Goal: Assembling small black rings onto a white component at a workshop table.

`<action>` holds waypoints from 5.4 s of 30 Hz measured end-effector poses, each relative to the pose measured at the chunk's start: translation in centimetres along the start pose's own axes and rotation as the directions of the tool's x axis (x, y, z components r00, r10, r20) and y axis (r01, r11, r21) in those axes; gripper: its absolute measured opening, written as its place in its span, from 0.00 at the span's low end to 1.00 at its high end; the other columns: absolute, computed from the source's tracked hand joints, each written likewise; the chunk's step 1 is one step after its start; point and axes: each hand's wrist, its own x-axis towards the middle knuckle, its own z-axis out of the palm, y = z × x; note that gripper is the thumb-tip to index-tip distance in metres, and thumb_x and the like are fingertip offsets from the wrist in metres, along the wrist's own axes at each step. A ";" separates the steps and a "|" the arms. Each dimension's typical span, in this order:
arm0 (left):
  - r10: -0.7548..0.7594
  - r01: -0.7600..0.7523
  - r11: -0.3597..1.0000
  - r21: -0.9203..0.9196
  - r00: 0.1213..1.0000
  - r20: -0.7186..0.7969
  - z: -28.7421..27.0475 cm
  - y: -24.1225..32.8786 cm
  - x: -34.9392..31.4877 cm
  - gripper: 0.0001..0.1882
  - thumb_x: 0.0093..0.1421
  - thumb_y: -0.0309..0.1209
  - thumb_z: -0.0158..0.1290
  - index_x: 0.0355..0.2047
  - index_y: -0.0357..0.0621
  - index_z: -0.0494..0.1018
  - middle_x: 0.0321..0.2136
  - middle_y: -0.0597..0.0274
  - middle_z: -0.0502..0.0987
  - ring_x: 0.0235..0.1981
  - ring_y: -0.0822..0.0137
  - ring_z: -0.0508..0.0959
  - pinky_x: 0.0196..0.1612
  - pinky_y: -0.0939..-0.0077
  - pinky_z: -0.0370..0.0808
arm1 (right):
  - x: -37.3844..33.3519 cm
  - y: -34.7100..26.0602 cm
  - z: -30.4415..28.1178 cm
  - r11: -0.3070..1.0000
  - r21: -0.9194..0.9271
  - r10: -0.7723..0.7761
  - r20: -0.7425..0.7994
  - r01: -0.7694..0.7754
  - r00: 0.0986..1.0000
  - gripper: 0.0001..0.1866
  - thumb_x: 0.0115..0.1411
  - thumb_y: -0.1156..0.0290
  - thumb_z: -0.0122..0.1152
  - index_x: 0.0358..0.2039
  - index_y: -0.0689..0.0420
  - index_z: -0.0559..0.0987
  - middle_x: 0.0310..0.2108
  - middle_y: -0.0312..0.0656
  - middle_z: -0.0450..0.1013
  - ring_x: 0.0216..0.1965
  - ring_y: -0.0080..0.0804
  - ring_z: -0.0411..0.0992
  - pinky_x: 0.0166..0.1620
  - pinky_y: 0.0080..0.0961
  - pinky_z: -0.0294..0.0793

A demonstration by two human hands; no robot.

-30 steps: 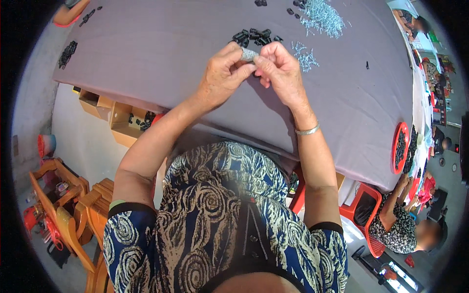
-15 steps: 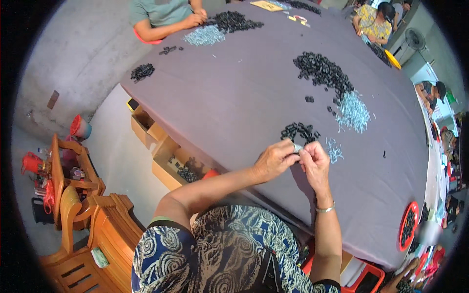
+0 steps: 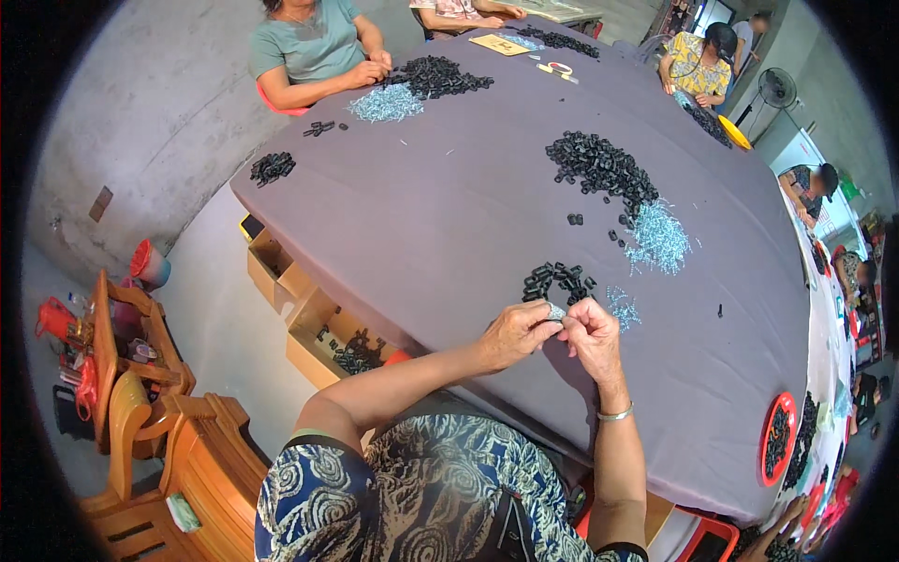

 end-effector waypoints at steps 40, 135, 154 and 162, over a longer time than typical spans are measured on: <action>-0.161 0.168 0.985 0.028 0.971 -0.174 0.4 2.4 -0.2 0.06 0.61 0.25 0.50 0.33 0.35 0.75 0.23 0.66 0.71 0.19 0.79 0.70 0.22 0.83 0.69 | 0.3 0.5 0.7 0.899 -0.342 -0.278 0.035 0.272 0.960 0.03 0.52 0.77 0.56 0.28 0.60 0.72 0.20 0.45 0.69 0.21 0.30 0.69 0.27 0.26 0.69; -0.138 0.140 0.990 0.027 0.988 -0.072 0.3 1.7 -0.1 0.05 0.60 0.24 0.49 0.30 0.33 0.72 0.23 0.62 0.71 0.18 0.74 0.72 0.21 0.80 0.69 | -0.1 0.5 -0.1 0.887 -0.357 -0.298 0.044 0.293 0.954 0.04 0.53 0.77 0.54 0.30 0.61 0.72 0.20 0.41 0.71 0.21 0.24 0.70 0.26 0.24 0.70; -0.239 0.239 0.962 -0.134 0.971 0.016 0.1 1.3 -0.3 0.05 0.60 0.25 0.48 0.31 0.36 0.72 0.21 0.66 0.69 0.19 0.78 0.70 0.22 0.81 0.68 | -0.3 0.5 -0.7 0.998 0.026 -0.063 0.155 0.060 0.986 0.02 0.58 0.79 0.50 0.32 0.59 0.71 0.24 0.32 0.73 0.20 0.13 0.67 0.22 0.12 0.68; -0.017 0.032 0.989 0.145 0.995 -0.102 0.8 1.9 -0.4 0.04 0.59 0.24 0.49 0.29 0.34 0.70 0.22 0.59 0.69 0.16 0.70 0.71 0.20 0.75 0.68 | -0.5 -0.2 0.2 0.925 -0.267 -0.272 0.027 0.269 0.962 0.05 0.50 0.79 0.54 0.26 0.61 0.68 0.15 0.42 0.65 0.17 0.28 0.64 0.23 0.27 0.66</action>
